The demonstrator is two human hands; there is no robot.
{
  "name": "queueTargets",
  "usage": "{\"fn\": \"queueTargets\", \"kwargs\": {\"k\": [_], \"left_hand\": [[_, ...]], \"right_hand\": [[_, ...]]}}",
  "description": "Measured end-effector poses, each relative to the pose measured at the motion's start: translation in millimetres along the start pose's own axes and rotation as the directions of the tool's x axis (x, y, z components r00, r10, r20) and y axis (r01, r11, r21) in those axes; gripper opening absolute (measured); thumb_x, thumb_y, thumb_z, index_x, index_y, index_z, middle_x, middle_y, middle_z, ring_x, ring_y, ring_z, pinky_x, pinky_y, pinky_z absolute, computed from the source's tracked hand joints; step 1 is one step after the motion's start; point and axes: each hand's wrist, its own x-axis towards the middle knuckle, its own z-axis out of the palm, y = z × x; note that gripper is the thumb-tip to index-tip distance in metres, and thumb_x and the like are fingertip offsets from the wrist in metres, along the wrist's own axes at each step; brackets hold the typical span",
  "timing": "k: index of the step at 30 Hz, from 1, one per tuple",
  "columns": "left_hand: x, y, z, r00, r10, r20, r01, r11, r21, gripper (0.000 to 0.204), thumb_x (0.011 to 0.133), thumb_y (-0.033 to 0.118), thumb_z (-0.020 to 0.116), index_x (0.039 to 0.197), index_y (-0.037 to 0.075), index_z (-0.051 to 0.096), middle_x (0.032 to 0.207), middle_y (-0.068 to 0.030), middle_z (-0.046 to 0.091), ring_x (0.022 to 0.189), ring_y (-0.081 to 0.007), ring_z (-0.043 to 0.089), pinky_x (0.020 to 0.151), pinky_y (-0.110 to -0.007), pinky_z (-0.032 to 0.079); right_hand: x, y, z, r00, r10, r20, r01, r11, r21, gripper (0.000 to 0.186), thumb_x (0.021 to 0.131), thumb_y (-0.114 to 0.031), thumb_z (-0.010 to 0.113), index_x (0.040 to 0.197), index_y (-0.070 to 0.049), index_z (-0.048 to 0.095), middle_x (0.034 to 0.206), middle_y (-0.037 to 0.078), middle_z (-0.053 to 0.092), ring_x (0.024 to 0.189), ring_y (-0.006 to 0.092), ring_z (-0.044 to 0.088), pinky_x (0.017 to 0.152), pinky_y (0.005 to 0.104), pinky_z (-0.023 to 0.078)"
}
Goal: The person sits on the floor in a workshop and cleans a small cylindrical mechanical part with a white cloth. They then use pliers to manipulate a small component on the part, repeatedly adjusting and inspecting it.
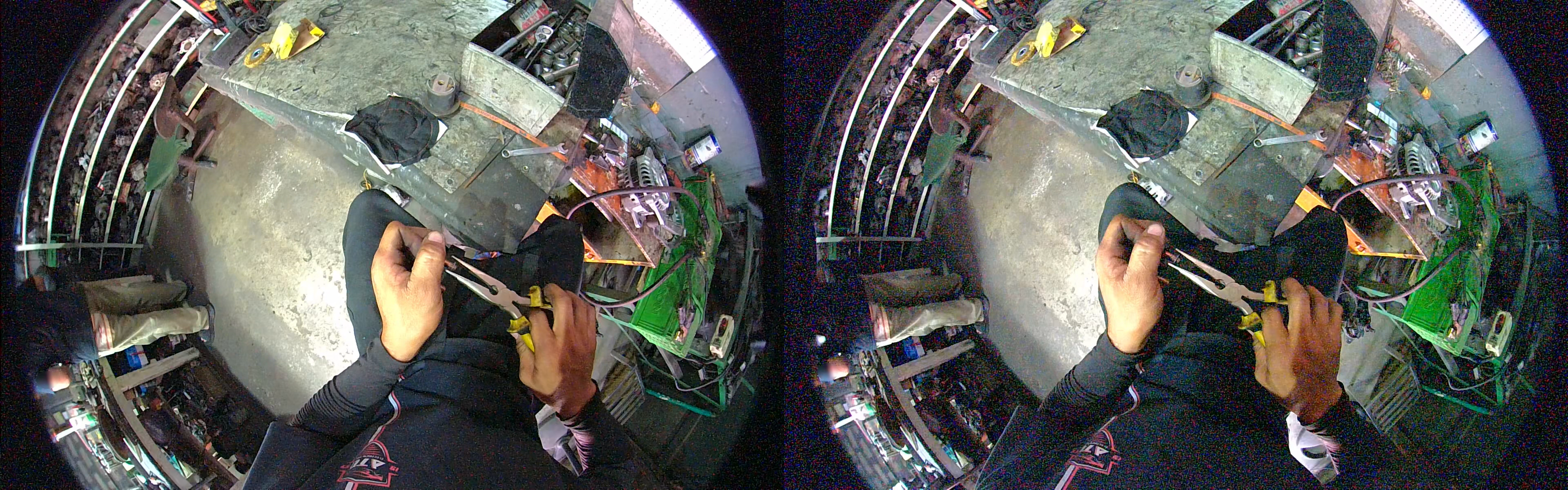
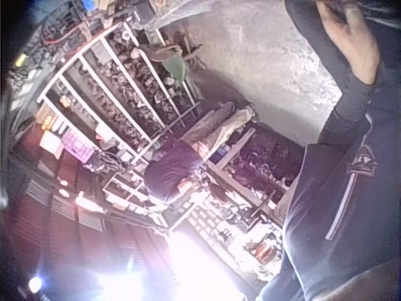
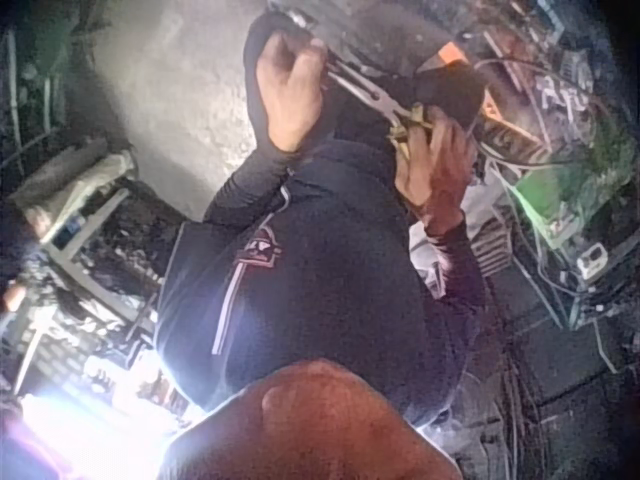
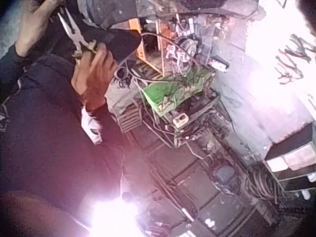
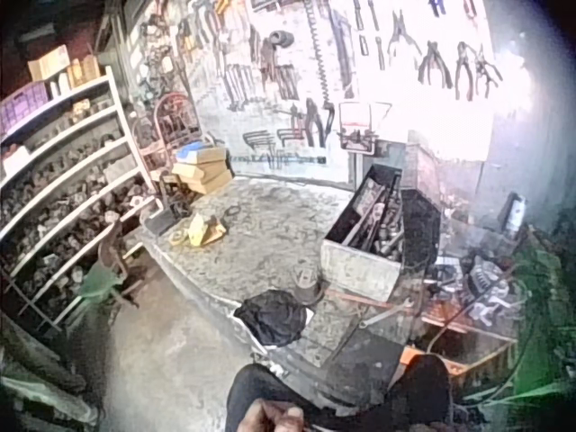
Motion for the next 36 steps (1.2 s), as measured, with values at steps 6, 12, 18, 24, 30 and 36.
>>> {"fn": "queueTargets", "kwargs": {"k": [6,12,18,24,30,36], "left_hand": [[-1,0,0,0.999,0.032,-0.018,-0.032,0.999,0.016,0.026,0.099,0.009,0.064,0.08,0.005,0.046,0.082,-0.0065,0.061,0.069,-0.0097,0.053,0.061,-0.027,0.044],[0,-2,1,0.998,0.05,-0.024,-0.049,0.998,0.038,0.026,0.098,0.009,0.064,0.08,0.005,0.046,0.081,-0.0066,0.061,0.072,-0.0104,0.052,0.065,-0.028,0.045],[-1,-6,0,0.998,0.054,-0.016,-0.052,0.993,0.103,0.023,0.096,0.008,0.065,0.081,0.003,0.049,0.081,-0.0063,0.062,0.074,-0.0113,0.053,0.067,-0.029,0.045],[-3,-6,-1,0.994,0.089,0.066,-0.092,0.994,0.056,0.02,0.094,0.009,0.066,0.083,0.0,0.052,0.078,-0.0055,0.061,0.073,-0.011,0.051,0.067,-0.029,0.045],[-16,-4,12,0.982,0.053,0.181,-0.036,0.994,-0.099,0.021,0.096,0.004,0.064,0.083,0.003,0.048,0.086,-0.006,0.061,0.075,-0.0098,0.053,0.068,-0.027,0.046],[9,-4,-2,0.913,-0.344,0.218,0.379,0.914,-0.146,0.028,0.098,0.027,0.058,0.087,0.001,0.061,0.082,-0.0083,0.066,0.062,-0.0133,0.057,0.053,-0.027,0.044]], "right_hand": [[0,-3,0,1.0,0.011,0.003,-0.01,1.0,-0.027,0.053,0.072,-0.022,0.078,0.119,-0.001,0.064,0.135,0.023,0.051,0.119,0.0445,0.051,0.098,0.0577,0.039],[1,-3,-2,1.0,0.01,0.005,-0.01,0.998,-0.057,0.052,0.073,-0.022,0.077,0.118,-0.001,0.064,0.136,0.023,0.051,0.12,0.0445,0.05,0.099,0.0588,0.039],[2,2,-1,0.999,-0.026,0.039,0.025,0.999,0.038,0.048,0.072,-0.017,0.077,0.114,0.001,0.062,0.126,0.024,0.054,0.111,0.0439,0.054,0.093,0.054,0.043],[4,10,-2,0.978,-0.068,0.195,-0.036,0.874,0.484,0.031,0.086,-0.014,0.075,0.109,0.002,0.062,0.1,0.018,0.063,0.085,0.0317,0.065,0.071,0.0392,0.051],[1,16,1,0.83,0.07,0.553,-0.555,0.188,0.81,0.027,0.095,-0.026,0.072,0.109,-0.003,0.067,0.089,0.004,0.064,0.077,0.0128,0.057,0.071,0.0295,0.046],[-10,19,2,0.998,0.056,-0.003,-0.053,0.962,0.268,0.037,0.078,-0.016,0.076,0.107,0.003,0.064,0.13,0.028,0.054,0.117,0.0482,0.053,0.103,0.0526,0.042]]}}
